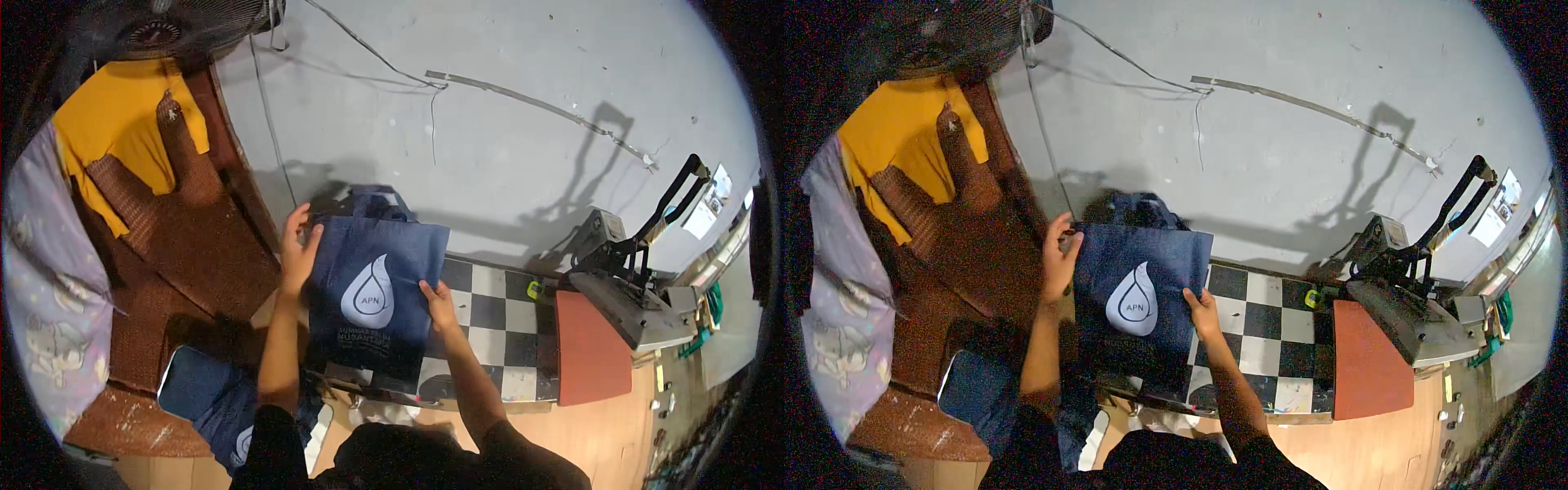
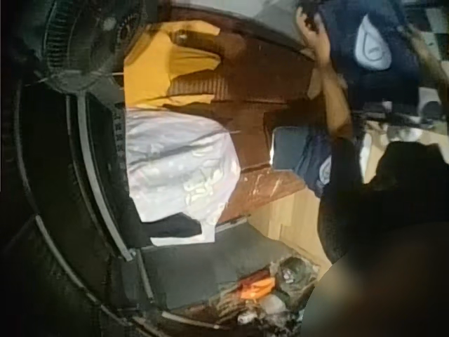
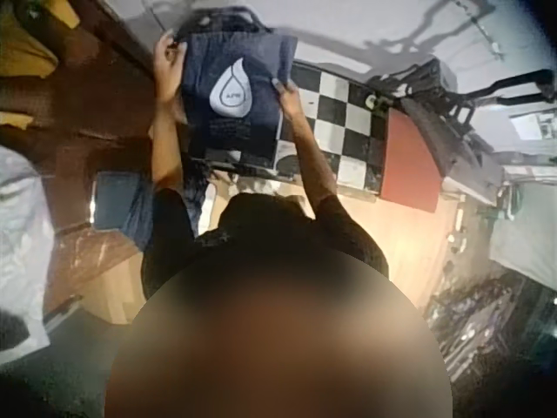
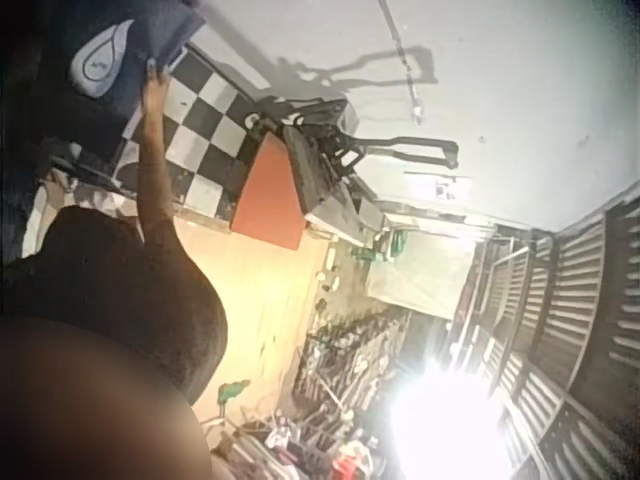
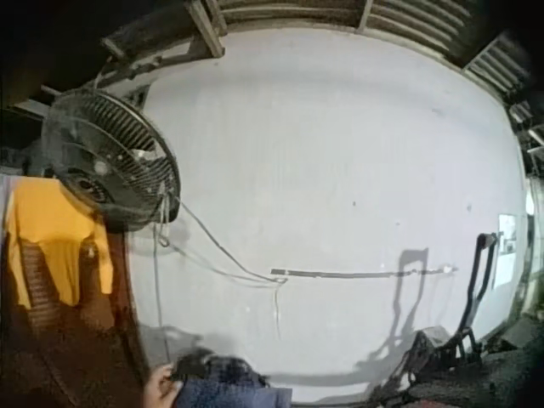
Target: Using a heat press machine to print designs on blue tote bags.
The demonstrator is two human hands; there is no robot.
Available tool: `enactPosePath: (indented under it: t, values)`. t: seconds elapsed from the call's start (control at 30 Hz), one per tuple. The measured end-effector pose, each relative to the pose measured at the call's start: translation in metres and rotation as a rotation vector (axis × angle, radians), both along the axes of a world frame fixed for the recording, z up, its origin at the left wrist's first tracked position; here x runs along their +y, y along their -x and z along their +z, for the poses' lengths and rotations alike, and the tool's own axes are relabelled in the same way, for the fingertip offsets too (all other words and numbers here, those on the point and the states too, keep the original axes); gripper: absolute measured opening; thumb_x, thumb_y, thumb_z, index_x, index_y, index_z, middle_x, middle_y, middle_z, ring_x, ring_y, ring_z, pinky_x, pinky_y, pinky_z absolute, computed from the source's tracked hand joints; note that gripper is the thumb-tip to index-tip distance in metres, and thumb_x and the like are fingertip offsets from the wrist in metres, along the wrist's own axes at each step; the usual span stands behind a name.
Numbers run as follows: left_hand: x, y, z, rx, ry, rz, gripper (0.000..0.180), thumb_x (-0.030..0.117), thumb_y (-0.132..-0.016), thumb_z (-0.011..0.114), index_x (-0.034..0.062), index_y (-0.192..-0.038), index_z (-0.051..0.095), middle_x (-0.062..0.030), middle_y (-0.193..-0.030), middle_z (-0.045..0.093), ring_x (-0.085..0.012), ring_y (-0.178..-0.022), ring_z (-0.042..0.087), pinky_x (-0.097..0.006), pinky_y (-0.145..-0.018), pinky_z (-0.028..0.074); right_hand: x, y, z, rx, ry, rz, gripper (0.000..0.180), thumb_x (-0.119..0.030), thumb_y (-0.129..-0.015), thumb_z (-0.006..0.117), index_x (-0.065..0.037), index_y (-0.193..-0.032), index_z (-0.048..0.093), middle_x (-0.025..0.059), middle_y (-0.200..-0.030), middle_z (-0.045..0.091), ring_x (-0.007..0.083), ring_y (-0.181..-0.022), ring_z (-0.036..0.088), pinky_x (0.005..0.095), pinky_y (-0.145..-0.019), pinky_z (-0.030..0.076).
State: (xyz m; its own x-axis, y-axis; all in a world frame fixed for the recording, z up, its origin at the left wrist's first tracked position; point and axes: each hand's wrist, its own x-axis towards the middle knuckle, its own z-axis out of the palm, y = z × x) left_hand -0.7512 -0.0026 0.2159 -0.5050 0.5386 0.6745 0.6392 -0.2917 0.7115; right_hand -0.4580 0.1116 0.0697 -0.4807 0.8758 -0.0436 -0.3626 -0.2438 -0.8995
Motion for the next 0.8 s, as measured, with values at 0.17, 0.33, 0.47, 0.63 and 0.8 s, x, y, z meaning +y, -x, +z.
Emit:
enactPosePath:
  t: [0.17, 0.33, 0.47, 0.63, 0.8]
  values:
    - [0.026, 0.000, -0.107, 0.292, 0.192, 0.409, 0.061, 0.022, -0.090, 0.067, 0.0057, -0.144, 0.042, -0.0201, -0.131, 0.055, -0.0369, -0.123, 0.050, -0.047, -0.104, 0.037, 0.043, 0.021, -0.085, -0.448, -0.070, -0.221, 0.037, -0.023, -0.087, 0.076, 0.003, -0.111, 0.064, 0.0088, -0.095, 0.072, 0.0197, -0.085, 0.067, 0.0329, -0.080, 0.052]
    - [-0.007, -0.049, -0.231, 0.276, 0.911, 0.326, 0.089, 0.044, -0.080, 0.075, 0.0147, -0.152, 0.032, -0.0237, -0.154, 0.029, -0.0457, -0.140, 0.028, -0.061, -0.111, 0.025, 0.058, 0.004, -0.119, -0.846, -0.145, -0.163, 0.046, -0.024, -0.082, 0.078, 0.002, -0.116, 0.062, 0.0111, -0.091, 0.071, 0.0214, -0.085, 0.067, 0.0359, -0.078, 0.054]
    - [-0.030, -0.062, -0.256, 0.212, 1.161, 0.215, 0.094, 0.047, -0.077, 0.078, 0.0177, -0.153, 0.032, -0.0219, -0.160, 0.017, -0.0477, -0.145, 0.016, -0.064, -0.113, 0.023, 0.051, -0.010, -0.110, -1.093, -0.653, -0.016, 0.040, -0.017, -0.083, 0.060, -0.002, -0.120, 0.057, 0.0272, -0.107, 0.066, 0.0431, -0.094, 0.066, 0.0472, -0.080, 0.055]
    - [-0.029, -0.046, -0.262, 0.320, 1.140, 0.244, 0.086, 0.042, -0.077, 0.079, 0.0205, -0.150, 0.039, -0.0159, -0.161, 0.019, -0.0457, -0.145, 0.019, -0.063, -0.110, 0.030, 0.043, -0.011, -0.128, -1.100, -0.659, 0.021, 0.043, -0.017, -0.083, 0.060, -0.002, -0.123, 0.053, 0.0272, -0.108, 0.066, 0.0454, -0.099, 0.064, 0.0508, -0.084, 0.053]
    - [-0.035, -0.035, -0.288, 0.423, 1.072, 0.227, 0.075, 0.031, -0.081, 0.075, 0.0222, -0.149, 0.042, -0.0137, -0.162, 0.020, -0.0438, -0.139, 0.030, -0.062, -0.105, 0.035, 0.038, -0.011, -0.153, -1.230, -0.593, 0.102, 0.049, -0.015, -0.083, 0.059, -0.004, -0.129, 0.046, 0.0278, -0.109, 0.065, 0.0453, -0.103, 0.063, 0.0516, -0.088, 0.052]
